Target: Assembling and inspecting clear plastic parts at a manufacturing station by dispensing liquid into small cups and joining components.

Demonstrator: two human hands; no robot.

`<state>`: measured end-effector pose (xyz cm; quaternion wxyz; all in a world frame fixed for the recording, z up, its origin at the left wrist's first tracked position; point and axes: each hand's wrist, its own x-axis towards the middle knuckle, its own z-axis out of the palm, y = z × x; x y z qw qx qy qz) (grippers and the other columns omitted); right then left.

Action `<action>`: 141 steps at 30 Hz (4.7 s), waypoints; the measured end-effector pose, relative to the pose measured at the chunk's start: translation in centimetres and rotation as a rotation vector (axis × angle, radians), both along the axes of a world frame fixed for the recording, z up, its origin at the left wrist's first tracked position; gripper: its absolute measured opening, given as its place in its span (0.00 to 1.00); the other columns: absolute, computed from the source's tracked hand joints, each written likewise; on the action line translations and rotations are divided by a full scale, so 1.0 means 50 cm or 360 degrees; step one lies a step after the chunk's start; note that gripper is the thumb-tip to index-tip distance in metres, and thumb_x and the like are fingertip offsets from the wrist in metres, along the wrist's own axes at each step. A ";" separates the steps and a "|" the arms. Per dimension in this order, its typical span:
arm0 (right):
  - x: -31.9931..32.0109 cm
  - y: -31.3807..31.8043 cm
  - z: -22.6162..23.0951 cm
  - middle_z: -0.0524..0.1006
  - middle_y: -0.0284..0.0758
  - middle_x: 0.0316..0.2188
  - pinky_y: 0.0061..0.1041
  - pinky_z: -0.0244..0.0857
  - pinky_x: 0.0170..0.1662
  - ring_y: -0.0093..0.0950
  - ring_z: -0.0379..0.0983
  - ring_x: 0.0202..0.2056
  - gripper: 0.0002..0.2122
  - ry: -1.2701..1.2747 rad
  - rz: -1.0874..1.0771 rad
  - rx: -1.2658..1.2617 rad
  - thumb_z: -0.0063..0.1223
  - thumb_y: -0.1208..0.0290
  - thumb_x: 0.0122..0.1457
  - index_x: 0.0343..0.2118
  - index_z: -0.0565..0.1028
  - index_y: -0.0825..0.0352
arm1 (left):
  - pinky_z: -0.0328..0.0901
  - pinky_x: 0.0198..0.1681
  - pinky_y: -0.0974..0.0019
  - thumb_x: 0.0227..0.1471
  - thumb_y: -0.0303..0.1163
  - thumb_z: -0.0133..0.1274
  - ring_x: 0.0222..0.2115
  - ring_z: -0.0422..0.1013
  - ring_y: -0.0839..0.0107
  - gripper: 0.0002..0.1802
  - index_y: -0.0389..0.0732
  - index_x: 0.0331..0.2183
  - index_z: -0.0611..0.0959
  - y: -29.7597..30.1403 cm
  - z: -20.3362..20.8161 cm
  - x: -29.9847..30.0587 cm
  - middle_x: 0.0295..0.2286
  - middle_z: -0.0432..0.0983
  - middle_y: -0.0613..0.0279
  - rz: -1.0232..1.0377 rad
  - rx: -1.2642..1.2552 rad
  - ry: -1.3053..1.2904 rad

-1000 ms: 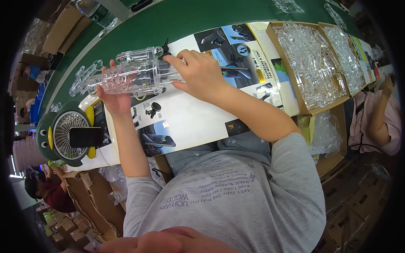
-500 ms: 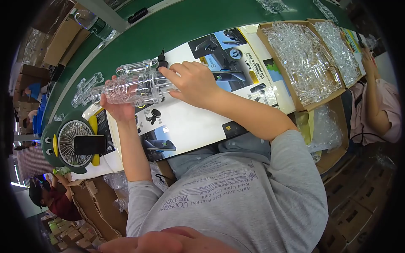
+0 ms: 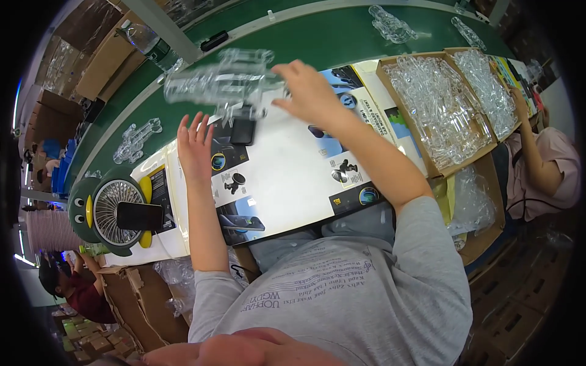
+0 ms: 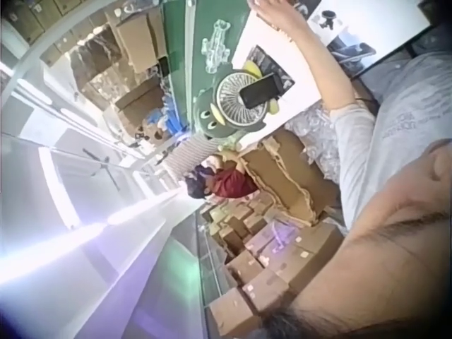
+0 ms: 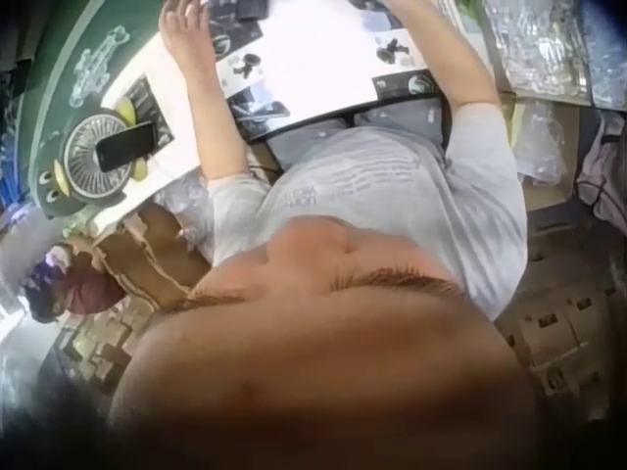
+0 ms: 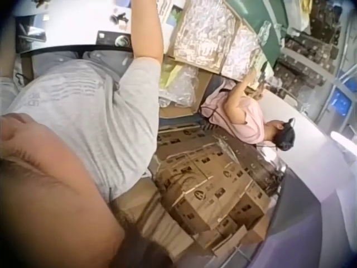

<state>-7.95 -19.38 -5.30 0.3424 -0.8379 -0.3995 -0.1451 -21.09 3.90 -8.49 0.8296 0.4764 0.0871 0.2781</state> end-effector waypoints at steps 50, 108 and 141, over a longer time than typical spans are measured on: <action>-0.047 0.000 -0.054 0.68 0.35 0.45 0.33 0.58 0.49 0.36 0.64 0.46 0.21 -0.0435 0.0671 -0.0612 0.50 0.81 0.41 0.43 0.69 0.61 | 0.66 0.27 0.68 0.40 0.27 0.55 0.24 0.73 0.66 0.07 0.37 0.28 0.79 0.017 0.041 -0.596 0.22 0.75 0.56 -0.0873 0.1054 0.1731; -0.019 0.030 0.192 0.61 0.30 0.18 0.19 0.53 0.26 0.22 0.56 0.20 0.17 0.2160 0.1186 0.2410 0.38 0.52 0.55 0.25 0.64 0.64 | 0.64 0.42 0.68 0.40 0.21 0.56 0.36 0.71 0.67 0.23 0.40 0.40 0.67 -0.128 0.011 0.025 0.35 0.72 0.55 -0.0018 0.0772 0.0008; -0.044 0.073 0.156 0.61 0.31 0.13 0.21 0.52 0.24 0.23 0.55 0.17 0.17 0.1645 0.1214 0.2157 0.29 0.56 0.56 0.21 0.62 0.64 | 0.60 0.45 0.71 0.37 0.22 0.60 0.40 0.67 0.73 0.27 0.36 0.42 0.70 -0.160 -0.012 -0.001 0.39 0.70 0.61 0.0122 0.1035 0.0228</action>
